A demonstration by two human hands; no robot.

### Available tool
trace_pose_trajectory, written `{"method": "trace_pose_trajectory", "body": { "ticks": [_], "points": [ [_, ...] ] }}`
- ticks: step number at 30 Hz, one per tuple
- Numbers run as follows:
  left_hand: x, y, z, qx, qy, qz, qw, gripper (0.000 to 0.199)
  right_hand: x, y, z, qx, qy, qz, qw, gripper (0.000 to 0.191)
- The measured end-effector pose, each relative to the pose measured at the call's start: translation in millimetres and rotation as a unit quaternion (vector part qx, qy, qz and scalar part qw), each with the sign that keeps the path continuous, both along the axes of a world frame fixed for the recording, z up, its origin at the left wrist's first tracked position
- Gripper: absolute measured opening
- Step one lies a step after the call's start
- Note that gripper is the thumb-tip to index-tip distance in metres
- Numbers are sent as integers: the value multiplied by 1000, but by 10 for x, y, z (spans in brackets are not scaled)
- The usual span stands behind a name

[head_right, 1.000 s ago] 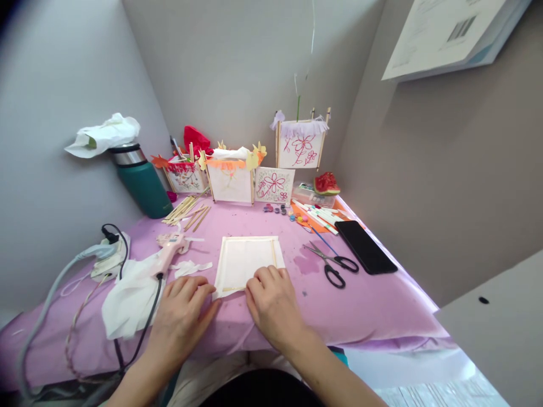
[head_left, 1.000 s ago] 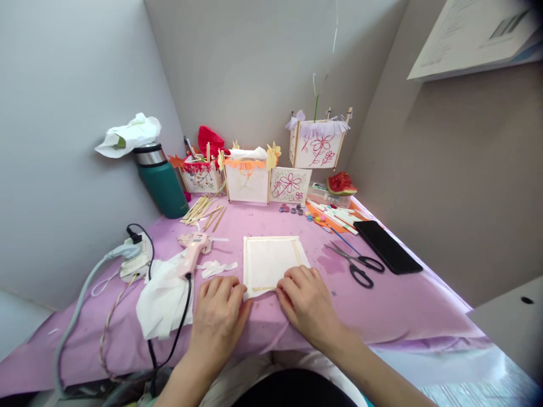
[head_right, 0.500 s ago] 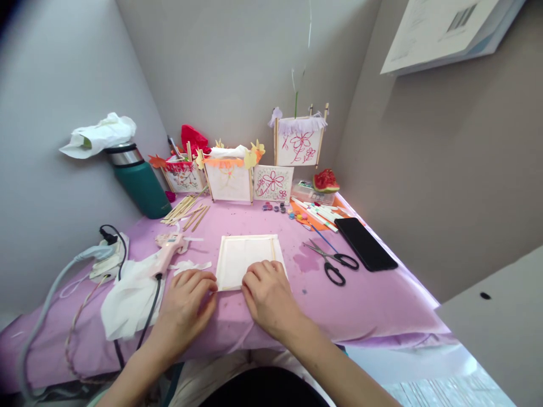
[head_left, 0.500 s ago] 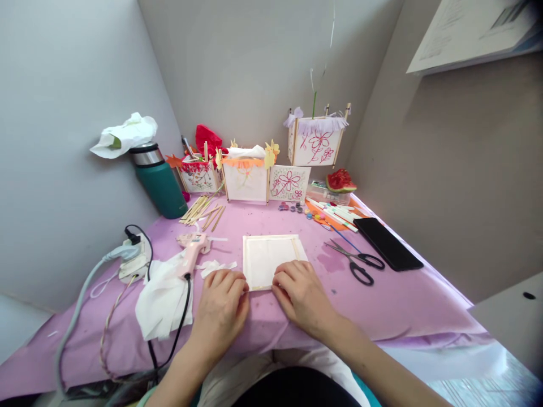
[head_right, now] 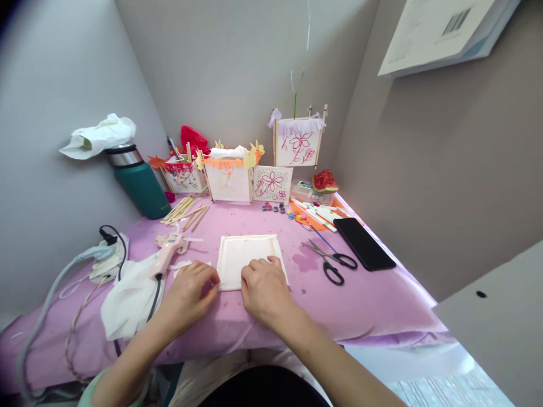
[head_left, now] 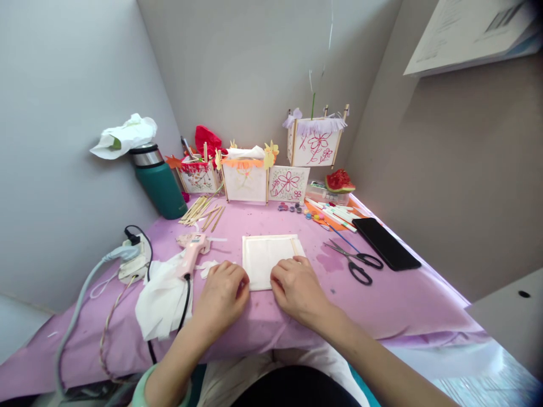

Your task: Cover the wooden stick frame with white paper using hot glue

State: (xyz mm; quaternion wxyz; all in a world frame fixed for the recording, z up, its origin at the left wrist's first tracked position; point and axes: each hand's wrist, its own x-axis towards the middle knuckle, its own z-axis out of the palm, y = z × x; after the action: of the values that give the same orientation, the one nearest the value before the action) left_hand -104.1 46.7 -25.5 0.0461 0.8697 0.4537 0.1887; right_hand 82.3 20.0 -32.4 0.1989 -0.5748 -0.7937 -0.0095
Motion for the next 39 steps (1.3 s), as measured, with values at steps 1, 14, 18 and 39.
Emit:
{"method": "trace_pose_trajectory", "body": {
  "ticks": [1,14,18,39],
  "points": [
    [5,9,1,-8,1,3,1000,10,-7,7,19,-7,-5,-2,1000,17],
    [59,110,19,-38,2,60,997,12,-31,126,180,-91,-70,18,993,17],
    [91,-8,-26,38,-22,44,998,13,-3,142,194,-104,-70,23,992,16],
    [388,-365,-267,95,64,-20,993,33,914,-144,3,-46,173,19,984,18]
  ]
}}
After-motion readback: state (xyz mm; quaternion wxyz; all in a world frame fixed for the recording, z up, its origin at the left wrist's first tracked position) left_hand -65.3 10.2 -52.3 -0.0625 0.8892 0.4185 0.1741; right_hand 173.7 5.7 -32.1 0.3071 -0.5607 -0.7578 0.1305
